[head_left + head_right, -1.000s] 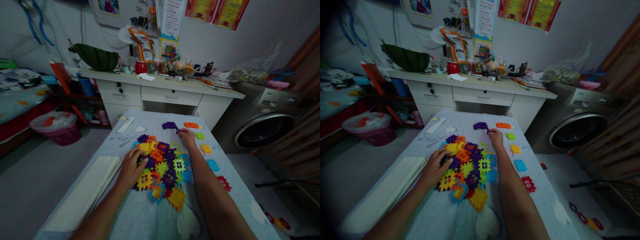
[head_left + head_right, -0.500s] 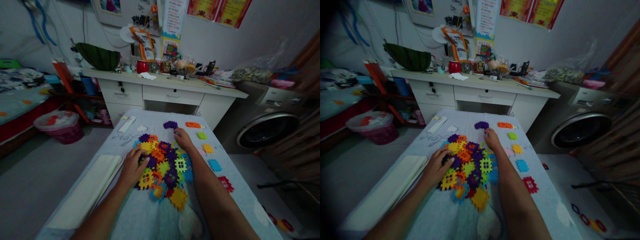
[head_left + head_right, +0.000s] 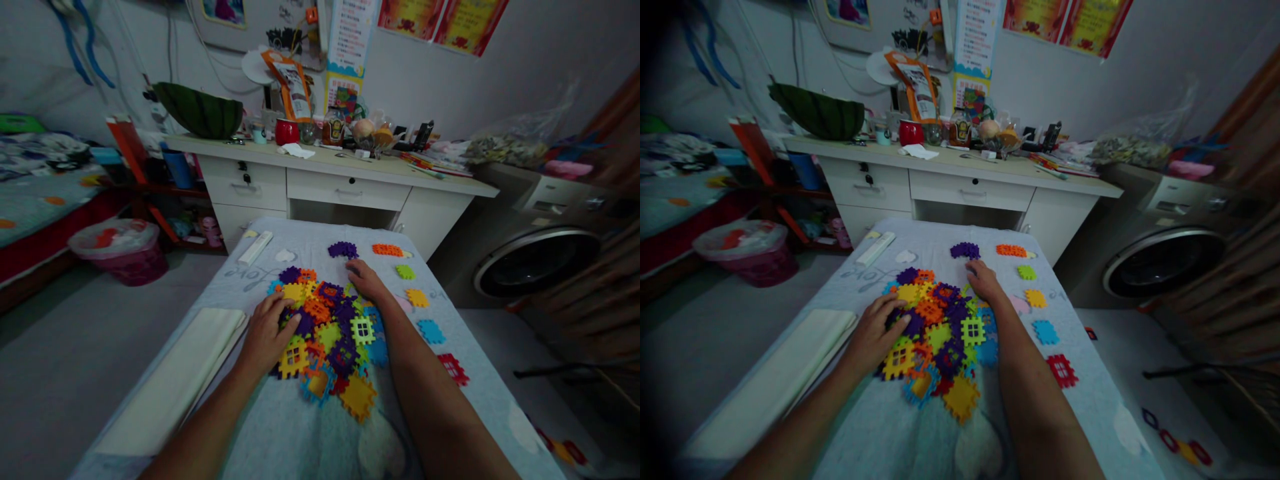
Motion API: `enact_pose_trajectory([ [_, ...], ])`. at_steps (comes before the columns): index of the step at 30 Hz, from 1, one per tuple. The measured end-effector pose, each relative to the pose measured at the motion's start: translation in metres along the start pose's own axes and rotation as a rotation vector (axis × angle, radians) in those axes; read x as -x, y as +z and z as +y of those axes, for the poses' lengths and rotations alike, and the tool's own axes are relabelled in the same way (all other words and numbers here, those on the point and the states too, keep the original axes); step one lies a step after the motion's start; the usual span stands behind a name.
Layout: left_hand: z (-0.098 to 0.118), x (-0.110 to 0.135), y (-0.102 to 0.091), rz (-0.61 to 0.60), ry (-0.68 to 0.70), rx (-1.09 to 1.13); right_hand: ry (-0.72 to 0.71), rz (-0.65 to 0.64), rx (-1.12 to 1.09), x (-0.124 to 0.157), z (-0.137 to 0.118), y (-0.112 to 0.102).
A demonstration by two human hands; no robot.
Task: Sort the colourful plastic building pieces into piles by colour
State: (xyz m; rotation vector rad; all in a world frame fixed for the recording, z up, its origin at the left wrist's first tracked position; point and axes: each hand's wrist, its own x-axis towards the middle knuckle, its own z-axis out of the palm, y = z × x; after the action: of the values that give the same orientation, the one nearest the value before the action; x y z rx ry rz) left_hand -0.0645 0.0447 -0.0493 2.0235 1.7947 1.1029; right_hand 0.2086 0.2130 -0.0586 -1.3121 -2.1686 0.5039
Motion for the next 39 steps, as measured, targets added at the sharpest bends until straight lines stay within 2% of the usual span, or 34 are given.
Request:
enact_pose_trajectory([
  [5, 0.001, 0.0, 0.0, 0.007, -0.003, -0.002, -0.003, 0.001, -0.065, -0.001, -0.006, -0.001],
  [8, 0.002, -0.001, 0.0, 0.008, -0.001, 0.003, 0.124, 0.035, 0.114, -0.001, -0.009, -0.004],
  [11, 0.003, -0.001, -0.001, 0.004, 0.0, 0.005, 0.212, 0.009, 0.259, 0.0, -0.013, -0.006],
  [18, 0.002, 0.0, -0.001, 0.005, -0.009, 0.015, 0.064, -0.082, 0.182, 0.0, -0.014, -0.004],
  [24, 0.001, 0.0, -0.001, -0.004, -0.006, 0.02, 0.21, 0.009, 0.221, 0.001, -0.01, -0.007],
  [29, 0.004, -0.001, -0.003, -0.008, -0.019, 0.023, 0.09, -0.082, 0.106, 0.004, -0.021, -0.017],
  [34, 0.007, -0.001, -0.005, -0.007, -0.018, 0.036, 0.005, -0.288, -0.143, 0.004, -0.048, -0.025],
  [39, 0.008, -0.001, -0.006, -0.012, -0.018, 0.033, 0.03, -0.363, -0.239, 0.005, -0.063, -0.024],
])
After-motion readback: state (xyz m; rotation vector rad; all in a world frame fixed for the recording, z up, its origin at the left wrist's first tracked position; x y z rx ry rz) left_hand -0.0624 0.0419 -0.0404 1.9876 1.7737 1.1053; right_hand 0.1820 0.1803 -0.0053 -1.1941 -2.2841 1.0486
